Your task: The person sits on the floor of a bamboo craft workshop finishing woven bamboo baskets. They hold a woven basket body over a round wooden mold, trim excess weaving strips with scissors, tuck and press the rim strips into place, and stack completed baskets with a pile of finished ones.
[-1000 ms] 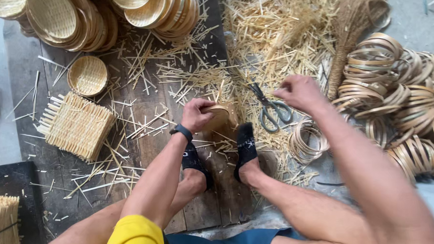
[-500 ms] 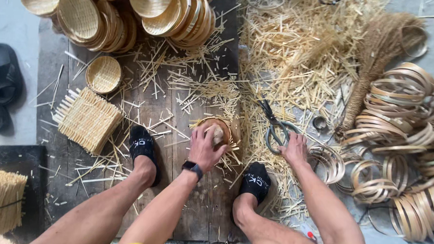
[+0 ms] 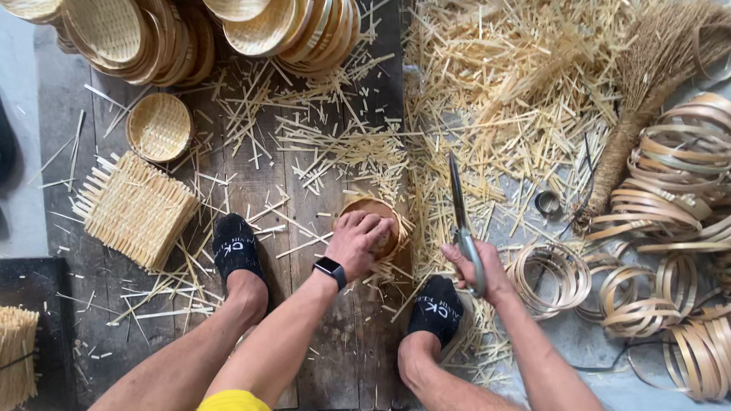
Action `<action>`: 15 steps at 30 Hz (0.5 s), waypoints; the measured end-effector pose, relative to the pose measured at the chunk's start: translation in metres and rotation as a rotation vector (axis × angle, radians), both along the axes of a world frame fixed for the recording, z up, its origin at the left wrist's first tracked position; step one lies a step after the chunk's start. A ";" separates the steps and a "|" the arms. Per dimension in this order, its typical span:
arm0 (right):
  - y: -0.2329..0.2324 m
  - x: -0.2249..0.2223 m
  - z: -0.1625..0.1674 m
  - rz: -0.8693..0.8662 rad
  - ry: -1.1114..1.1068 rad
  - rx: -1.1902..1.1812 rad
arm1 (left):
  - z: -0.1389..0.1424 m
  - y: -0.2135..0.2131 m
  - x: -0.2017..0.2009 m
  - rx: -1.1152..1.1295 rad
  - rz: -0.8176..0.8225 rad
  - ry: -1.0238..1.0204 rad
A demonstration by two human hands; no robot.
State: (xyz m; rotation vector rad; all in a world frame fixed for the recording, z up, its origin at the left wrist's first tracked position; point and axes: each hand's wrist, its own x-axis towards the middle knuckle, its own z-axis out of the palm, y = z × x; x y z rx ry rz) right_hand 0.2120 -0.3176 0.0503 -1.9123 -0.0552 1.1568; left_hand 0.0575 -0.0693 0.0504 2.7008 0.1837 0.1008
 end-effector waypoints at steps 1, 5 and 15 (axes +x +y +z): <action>0.006 -0.016 0.010 -0.057 0.016 -0.023 | 0.002 0.001 -0.001 0.021 -0.055 0.052; 0.034 -0.069 0.030 -0.100 -0.017 0.254 | 0.009 -0.023 -0.007 -0.161 0.419 0.062; 0.012 -0.035 0.016 0.375 -0.388 -0.223 | 0.000 -0.029 -0.015 -0.224 0.488 -0.084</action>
